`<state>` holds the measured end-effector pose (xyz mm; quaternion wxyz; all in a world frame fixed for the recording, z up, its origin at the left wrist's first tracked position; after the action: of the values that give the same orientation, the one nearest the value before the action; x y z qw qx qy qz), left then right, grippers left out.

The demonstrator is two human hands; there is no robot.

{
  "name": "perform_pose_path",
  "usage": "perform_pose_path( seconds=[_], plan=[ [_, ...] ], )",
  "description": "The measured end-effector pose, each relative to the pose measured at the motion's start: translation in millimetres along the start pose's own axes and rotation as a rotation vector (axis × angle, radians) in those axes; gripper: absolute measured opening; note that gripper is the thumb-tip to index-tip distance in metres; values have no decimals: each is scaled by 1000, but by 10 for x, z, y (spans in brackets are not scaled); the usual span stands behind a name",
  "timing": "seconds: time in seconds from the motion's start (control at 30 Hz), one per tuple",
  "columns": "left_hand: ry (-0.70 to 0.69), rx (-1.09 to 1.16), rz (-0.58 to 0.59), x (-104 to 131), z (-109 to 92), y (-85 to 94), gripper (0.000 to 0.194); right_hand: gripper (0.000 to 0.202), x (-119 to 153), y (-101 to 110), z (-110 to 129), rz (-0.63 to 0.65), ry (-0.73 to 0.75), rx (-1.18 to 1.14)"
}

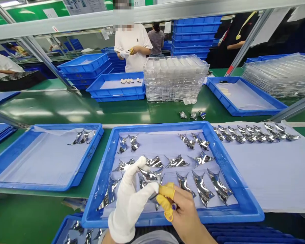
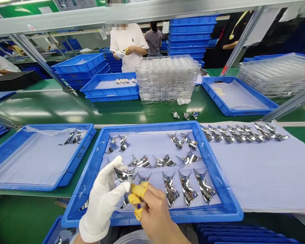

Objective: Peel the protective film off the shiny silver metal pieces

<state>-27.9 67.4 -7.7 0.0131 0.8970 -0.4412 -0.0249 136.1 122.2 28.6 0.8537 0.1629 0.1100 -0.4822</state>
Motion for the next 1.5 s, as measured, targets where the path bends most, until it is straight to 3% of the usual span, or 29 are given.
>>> perform_pose_path(
  seconds=[0.2,0.37,0.53,0.73,0.87,1.23,1.3,1.5],
  plan=[
    [-65,-89,-125,-40,-119,159,20,26,65,13,169,-67,377,347],
    [-163,-114,-115,-33,-199,169,16,27,58,14,210,-44,445,428],
    [-300,-156,-67,42,-285,135,29,34,50,48,118,-66,396,432],
    [-612,-300,114,180,-642,-16,49,30,-7,40,-185,-23,132,69],
    [-706,-330,148,216,-784,-81,52,35,-63,38,-185,22,29,-98],
    [-682,-294,169,230,-804,-128,46,46,-89,4,-244,97,-149,-289],
    [-581,-252,119,194,-713,-103,45,45,-82,1,-233,107,-155,-302],
    [-95,-126,-126,132,-201,133,22,41,-58,41,-141,91,-156,-240]
  ],
)
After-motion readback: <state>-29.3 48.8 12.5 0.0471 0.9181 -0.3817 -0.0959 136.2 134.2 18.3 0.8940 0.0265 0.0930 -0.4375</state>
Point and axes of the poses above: each hand's wrist, its own x-axis away from the middle knuckle, its own y-axis out of the back of the hand, z = x × y, the point moved 7 cm from there along -x, towards the middle knuckle, and after that the axes turned 2 degrees about -x, right-handed, at the moved point
